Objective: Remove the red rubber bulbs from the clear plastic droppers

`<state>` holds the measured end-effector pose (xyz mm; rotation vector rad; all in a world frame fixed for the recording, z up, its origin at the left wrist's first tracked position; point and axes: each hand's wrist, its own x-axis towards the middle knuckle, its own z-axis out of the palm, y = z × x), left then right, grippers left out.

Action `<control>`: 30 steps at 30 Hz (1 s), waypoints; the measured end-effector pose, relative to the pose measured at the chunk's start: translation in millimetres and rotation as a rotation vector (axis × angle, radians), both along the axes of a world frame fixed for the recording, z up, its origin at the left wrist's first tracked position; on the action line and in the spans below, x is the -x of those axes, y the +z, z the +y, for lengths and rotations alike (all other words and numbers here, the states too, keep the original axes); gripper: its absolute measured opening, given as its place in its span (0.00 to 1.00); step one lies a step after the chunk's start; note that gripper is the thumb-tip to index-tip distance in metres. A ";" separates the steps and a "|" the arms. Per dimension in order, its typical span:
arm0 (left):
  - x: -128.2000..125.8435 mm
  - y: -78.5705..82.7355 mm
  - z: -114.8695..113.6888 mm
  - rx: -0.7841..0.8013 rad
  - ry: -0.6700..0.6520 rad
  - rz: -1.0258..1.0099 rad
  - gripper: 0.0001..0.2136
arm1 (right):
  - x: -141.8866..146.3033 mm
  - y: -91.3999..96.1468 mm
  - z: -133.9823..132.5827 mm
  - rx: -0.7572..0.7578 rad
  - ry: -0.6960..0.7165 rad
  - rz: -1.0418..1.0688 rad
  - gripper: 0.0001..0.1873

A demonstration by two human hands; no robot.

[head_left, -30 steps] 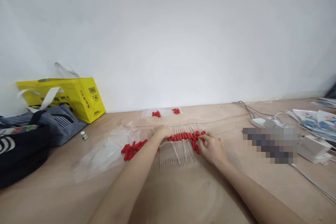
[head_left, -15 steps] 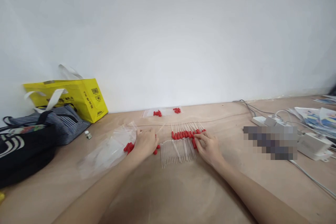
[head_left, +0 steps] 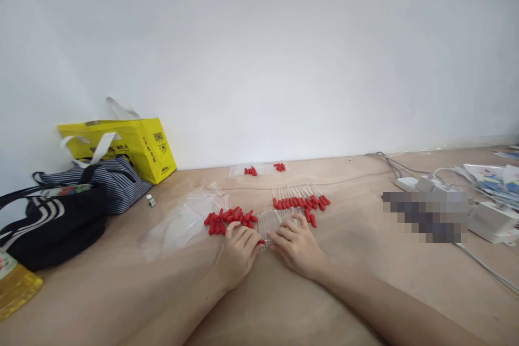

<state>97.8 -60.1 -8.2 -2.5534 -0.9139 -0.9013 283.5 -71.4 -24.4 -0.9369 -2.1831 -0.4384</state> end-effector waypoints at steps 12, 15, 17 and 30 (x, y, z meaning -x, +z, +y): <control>9.3 -9.8 5.1 -0.093 -0.071 -0.042 0.07 | -2.6 -5.2 -1.9 -0.031 0.067 -0.008 0.07; 10.1 -9.5 2.3 -0.092 -0.053 -0.023 0.07 | -2.9 -3.7 -3.0 -0.041 0.083 0.013 0.08; 8.9 -8.6 0.1 -0.092 -0.042 -0.012 0.07 | -2.3 -2.6 -4.1 -0.037 0.087 0.026 0.09; 26.6 -0.9 1.9 -0.073 0.045 -0.050 0.11 | -31.0 -9.3 -0.2 0.076 -0.129 0.181 0.13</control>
